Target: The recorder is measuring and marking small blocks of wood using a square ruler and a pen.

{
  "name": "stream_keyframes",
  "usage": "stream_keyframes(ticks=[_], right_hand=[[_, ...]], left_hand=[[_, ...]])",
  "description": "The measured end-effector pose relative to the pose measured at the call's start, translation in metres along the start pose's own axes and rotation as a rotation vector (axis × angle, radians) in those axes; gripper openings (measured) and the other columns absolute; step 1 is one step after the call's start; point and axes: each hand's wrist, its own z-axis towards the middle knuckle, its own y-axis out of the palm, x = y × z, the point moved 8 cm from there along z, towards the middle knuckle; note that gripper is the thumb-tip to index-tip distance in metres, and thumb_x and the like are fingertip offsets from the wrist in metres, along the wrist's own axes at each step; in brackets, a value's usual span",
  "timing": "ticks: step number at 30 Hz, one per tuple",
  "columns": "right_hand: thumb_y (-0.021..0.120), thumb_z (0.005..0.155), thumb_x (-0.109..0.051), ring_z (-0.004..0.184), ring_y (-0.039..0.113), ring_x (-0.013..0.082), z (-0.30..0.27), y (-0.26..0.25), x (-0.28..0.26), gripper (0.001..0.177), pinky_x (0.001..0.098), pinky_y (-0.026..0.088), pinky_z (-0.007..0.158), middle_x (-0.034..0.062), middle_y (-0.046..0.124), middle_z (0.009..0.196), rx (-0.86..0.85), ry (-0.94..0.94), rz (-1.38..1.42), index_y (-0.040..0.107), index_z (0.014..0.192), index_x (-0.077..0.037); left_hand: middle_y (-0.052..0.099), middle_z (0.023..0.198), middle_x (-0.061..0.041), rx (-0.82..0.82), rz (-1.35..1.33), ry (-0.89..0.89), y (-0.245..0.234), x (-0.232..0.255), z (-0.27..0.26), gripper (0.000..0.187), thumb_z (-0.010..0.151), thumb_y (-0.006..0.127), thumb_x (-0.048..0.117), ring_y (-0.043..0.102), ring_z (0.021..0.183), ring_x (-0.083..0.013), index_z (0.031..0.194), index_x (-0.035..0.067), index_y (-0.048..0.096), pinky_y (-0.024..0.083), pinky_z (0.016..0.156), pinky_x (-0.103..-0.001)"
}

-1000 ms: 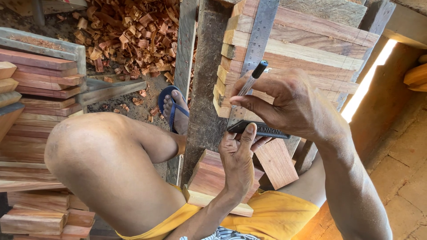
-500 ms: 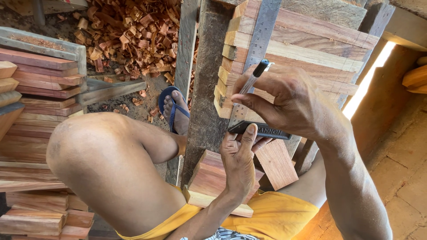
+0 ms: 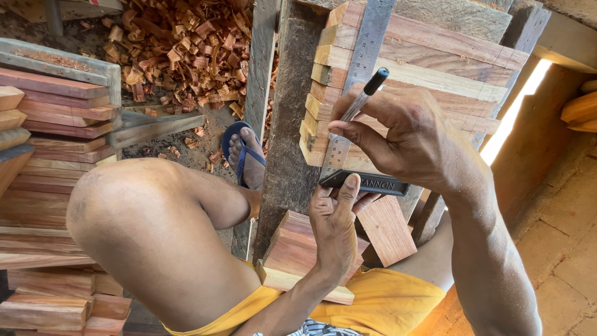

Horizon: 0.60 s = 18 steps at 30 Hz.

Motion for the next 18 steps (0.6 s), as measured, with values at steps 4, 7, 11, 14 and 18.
stream_keyframes(ticks=[4, 7, 11, 14, 18], right_hand=[[0.071, 0.100, -0.022, 0.058, 0.061, 0.0138, 0.001, 0.002, 0.006, 0.016, 0.0314, 0.045, 0.049, 0.0044, 0.069, 0.074, -0.013, -0.023, 0.128, 0.072, 0.109, -0.009], [0.067, 0.106, -0.019, 0.073, 0.069, 0.0115, -0.007, 0.004, 0.020, 0.014, 0.0295, 0.055, 0.067, 0.0041, 0.074, 0.087, -0.014, -0.100, 0.319, 0.071, 0.107, -0.007], [0.064, 0.114, -0.014, 0.098, 0.076, 0.0142, -0.020, -0.009, 0.036, 0.014, 0.0319, 0.062, 0.090, 0.0115, 0.074, 0.108, 0.117, -0.146, 0.576, 0.067, 0.116, -0.001], [0.065, 0.113, -0.012, 0.100, 0.074, 0.0144, -0.028, -0.018, 0.036, 0.015, 0.0311, 0.066, 0.092, 0.0124, 0.073, 0.102, 0.185, -0.114, 0.700, 0.066, 0.119, 0.002], [0.065, 0.115, -0.008, 0.100, 0.073, 0.0164, -0.039, -0.019, 0.045, 0.013, 0.0315, 0.064, 0.093, 0.0144, 0.073, 0.102, 0.229, -0.064, 0.656, 0.066, 0.113, 0.005]], left_hand=[[0.069, 0.112, -0.010, -0.010, -0.019, 0.012, -0.002, -0.004, 0.000, 0.031, 0.102, 0.066, 0.021, 0.070, 0.102, -0.0178, 0.123, -0.001, 0.063, 0.063, 0.096, -0.043], [0.069, 0.111, -0.009, -0.002, -0.014, 0.009, -0.001, -0.002, 0.001, 0.029, 0.101, 0.066, 0.021, 0.071, 0.100, -0.0179, 0.121, -0.001, 0.063, 0.063, 0.095, -0.043], [0.069, 0.111, -0.008, 0.004, -0.027, 0.011, -0.004, -0.004, 0.000, 0.027, 0.102, 0.067, 0.019, 0.070, 0.101, -0.0168, 0.120, -0.001, 0.063, 0.063, 0.096, -0.043], [0.070, 0.110, -0.010, -0.029, -0.015, 0.002, -0.002, -0.003, 0.000, 0.027, 0.102, 0.066, 0.019, 0.072, 0.101, -0.0179, 0.120, -0.001, 0.064, 0.063, 0.097, -0.042], [0.070, 0.112, -0.009, -0.026, -0.062, 0.014, -0.007, -0.004, 0.003, 0.026, 0.102, 0.066, 0.017, 0.071, 0.101, -0.0174, 0.120, -0.001, 0.063, 0.063, 0.096, -0.043]])
